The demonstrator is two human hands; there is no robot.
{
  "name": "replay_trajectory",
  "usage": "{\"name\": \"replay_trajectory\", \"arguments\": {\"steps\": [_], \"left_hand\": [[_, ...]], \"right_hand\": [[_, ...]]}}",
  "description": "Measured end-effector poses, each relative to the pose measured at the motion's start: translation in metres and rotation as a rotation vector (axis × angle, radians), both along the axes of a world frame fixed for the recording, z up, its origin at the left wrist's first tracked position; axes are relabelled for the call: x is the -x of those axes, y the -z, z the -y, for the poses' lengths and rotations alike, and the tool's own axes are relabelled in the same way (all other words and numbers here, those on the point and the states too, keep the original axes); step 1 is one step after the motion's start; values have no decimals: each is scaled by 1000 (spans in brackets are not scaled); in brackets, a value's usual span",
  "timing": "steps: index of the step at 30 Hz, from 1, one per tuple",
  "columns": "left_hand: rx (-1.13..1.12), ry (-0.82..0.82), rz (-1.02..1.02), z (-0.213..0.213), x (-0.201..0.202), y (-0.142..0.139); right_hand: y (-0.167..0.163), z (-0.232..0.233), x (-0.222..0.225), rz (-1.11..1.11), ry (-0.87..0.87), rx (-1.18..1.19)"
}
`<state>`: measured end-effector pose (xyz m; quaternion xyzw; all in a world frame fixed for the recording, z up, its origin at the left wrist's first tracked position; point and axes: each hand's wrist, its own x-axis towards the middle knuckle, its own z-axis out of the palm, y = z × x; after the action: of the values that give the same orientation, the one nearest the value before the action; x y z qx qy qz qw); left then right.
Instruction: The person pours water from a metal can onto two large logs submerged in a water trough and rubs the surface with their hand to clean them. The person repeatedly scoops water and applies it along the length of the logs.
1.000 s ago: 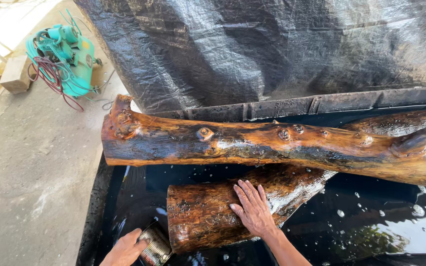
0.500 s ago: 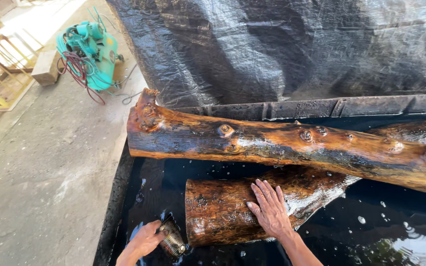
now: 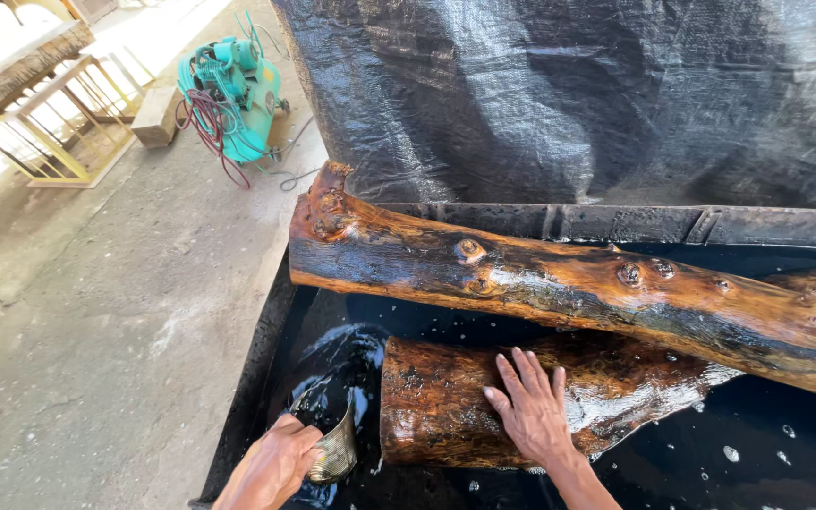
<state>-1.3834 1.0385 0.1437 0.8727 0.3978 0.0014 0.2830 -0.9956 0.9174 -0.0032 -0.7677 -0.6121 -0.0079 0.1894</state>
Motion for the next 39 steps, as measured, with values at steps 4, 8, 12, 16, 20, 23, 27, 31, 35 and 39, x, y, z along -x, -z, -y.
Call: {"name": "replay_trajectory", "arguments": {"steps": [4,8,12,16,20,23,27,31,35,39], "left_hand": [[47,27,-31,8,-10,-53],[-2,188,-110,12,-23,-88],[-8,300,-81,18,-35,-101],[9,337,-121,20,-48,-103],[2,355,-207,21,-58,-106],[-143,376,50,32,-58,-111],[-297,314,463,46,-55,-116],[151,271,-432,37,-62,-120],[-68,355,201,44,-60,-124],[102,349,-278,37,-78,-127]], "right_hand": [[-6,-20,26,-56,-46,135],[-12,-19,38,12,19,104],[-17,-14,38,4,16,96],[-21,-14,39,10,17,114],[-23,-14,39,-3,20,160],[-23,-12,38,-2,22,198],[-19,-10,36,13,10,167],[-12,-9,35,-9,-4,128],[-7,-9,34,-15,-26,81],[-9,-3,32,5,-38,39]]}}
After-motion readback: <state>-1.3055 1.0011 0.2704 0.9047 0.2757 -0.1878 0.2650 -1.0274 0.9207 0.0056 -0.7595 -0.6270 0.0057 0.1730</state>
